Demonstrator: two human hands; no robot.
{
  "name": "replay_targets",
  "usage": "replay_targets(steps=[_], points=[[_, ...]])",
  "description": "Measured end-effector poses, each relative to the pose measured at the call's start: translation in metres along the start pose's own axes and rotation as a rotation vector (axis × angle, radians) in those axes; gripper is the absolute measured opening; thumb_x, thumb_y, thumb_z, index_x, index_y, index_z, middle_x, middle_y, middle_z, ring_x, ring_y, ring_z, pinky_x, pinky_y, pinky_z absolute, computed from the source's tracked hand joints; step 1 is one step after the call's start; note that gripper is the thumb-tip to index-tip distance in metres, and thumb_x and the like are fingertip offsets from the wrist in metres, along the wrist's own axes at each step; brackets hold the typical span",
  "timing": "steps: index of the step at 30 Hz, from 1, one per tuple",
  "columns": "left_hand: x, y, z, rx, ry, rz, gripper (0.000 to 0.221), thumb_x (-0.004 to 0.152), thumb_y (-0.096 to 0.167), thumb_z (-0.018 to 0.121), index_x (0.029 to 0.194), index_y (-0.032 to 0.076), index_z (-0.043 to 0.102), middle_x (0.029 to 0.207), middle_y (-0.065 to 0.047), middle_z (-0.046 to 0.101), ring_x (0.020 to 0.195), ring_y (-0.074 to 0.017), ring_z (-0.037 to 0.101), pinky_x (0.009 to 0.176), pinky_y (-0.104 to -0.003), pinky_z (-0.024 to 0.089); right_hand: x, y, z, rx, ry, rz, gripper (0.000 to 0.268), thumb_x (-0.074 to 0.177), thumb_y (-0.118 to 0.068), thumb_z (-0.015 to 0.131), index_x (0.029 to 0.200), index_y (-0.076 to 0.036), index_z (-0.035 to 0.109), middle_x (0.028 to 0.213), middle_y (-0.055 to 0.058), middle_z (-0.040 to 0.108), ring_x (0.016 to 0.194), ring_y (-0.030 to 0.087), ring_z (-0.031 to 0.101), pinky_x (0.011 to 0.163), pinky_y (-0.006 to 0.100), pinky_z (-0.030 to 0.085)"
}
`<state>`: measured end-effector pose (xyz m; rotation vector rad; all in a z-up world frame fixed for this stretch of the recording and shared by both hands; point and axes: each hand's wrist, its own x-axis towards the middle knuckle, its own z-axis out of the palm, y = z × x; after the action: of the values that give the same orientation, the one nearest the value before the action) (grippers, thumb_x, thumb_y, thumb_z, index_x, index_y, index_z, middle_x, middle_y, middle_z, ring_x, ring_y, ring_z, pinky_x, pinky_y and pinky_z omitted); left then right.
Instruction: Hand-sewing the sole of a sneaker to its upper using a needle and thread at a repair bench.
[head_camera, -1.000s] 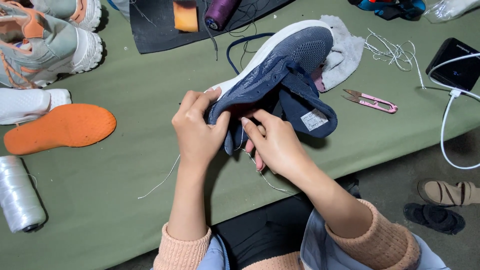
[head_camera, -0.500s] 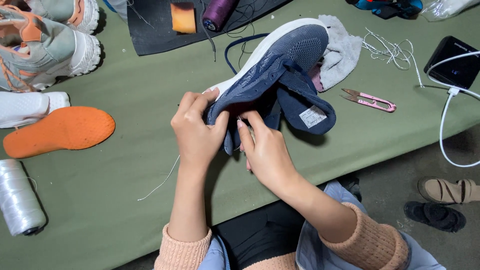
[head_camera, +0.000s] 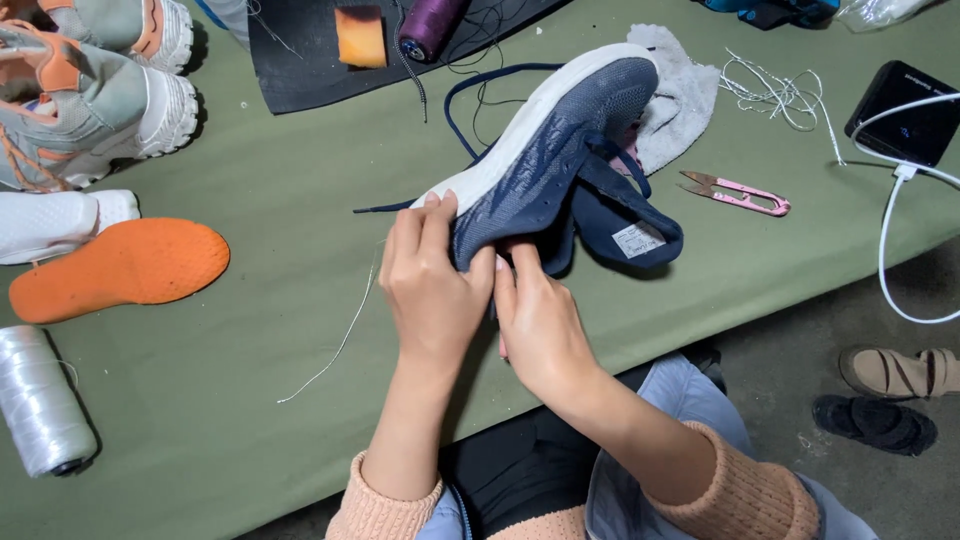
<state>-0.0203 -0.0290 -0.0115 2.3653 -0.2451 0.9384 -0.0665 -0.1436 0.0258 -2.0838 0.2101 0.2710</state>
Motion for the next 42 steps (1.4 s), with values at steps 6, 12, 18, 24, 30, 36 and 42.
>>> replay_targets(steps=[6,12,18,24,30,36,42], points=[[-0.015,0.022,0.008,0.065,0.020,0.052,0.047,0.067,0.017,0.080,0.112,0.001,0.075,0.103,-0.012,0.067,0.092,-0.0327,0.071,0.086,-0.040,0.058,-0.011,0.006,-0.012,-0.022,0.058,0.017,0.033,0.108,-0.026,0.034,0.129,-0.006,0.050,0.036,0.004,0.056,0.038,0.024,0.063,0.044,0.037,0.054],[0.001,0.012,0.003,0.019,-0.087,-0.009,0.051,0.060,0.016,0.086,0.108,0.001,0.076,0.098,-0.010,0.066,0.089,-0.0339,0.072,0.080,-0.042,0.059,-0.001,-0.006,-0.029,0.015,-0.064,0.032,0.032,0.106,-0.028,0.037,0.119,-0.008,0.058,0.037,0.008,0.058,0.039,0.028,0.065,0.047,0.039,0.056],[0.042,-0.001,-0.012,-0.081,-0.220,-0.187,0.031,0.069,0.014,0.082,0.099,0.006,0.079,0.088,-0.005,0.065,0.083,-0.0321,0.074,0.074,-0.040,0.061,0.017,-0.046,-0.050,0.004,-0.178,0.017,0.039,0.103,-0.024,0.038,0.136,-0.010,0.054,0.043,0.009,0.063,0.040,0.024,0.069,0.049,0.036,0.062],[0.038,0.051,-0.047,-0.016,-0.007,0.030,0.015,0.090,0.008,0.075,0.098,0.002,0.065,0.131,-0.023,0.055,0.110,-0.0408,0.054,0.092,-0.045,0.051,0.028,-0.054,-0.065,-0.025,-0.237,0.087,0.037,0.102,-0.026,0.036,0.131,-0.016,0.057,0.066,0.007,0.068,0.035,0.021,0.061,0.046,0.034,0.058],[0.000,0.048,-0.002,0.153,-0.059,-0.048,0.020,0.082,0.001,0.061,0.101,0.001,0.067,0.147,-0.029,0.045,0.128,-0.0476,0.054,0.101,-0.059,0.048,0.039,-0.069,-0.078,-0.106,-0.274,0.060,0.032,0.103,-0.020,0.040,0.125,-0.019,0.063,0.051,0.008,0.063,0.036,0.020,0.059,0.043,0.033,0.054],[0.000,0.035,0.026,0.343,0.084,-0.006,0.010,0.085,0.011,0.073,0.080,0.003,0.069,0.121,-0.021,0.061,0.102,-0.0364,0.056,0.084,-0.048,0.042,0.040,-0.045,-0.066,-0.090,-0.241,-0.043,0.042,0.103,-0.022,0.043,0.140,-0.005,0.052,0.042,0.012,0.064,0.039,0.026,0.069,0.044,0.037,0.061],[-0.001,0.032,0.035,0.419,0.109,-0.012,0.020,0.071,0.006,0.081,0.064,0.003,0.062,0.111,-0.018,0.063,0.094,-0.0329,0.053,0.079,-0.047,0.041,0.036,-0.040,-0.059,-0.131,-0.221,-0.080,0.041,0.105,-0.022,0.039,0.142,-0.011,0.053,0.045,0.011,0.065,0.043,0.025,0.070,0.051,0.037,0.064]])
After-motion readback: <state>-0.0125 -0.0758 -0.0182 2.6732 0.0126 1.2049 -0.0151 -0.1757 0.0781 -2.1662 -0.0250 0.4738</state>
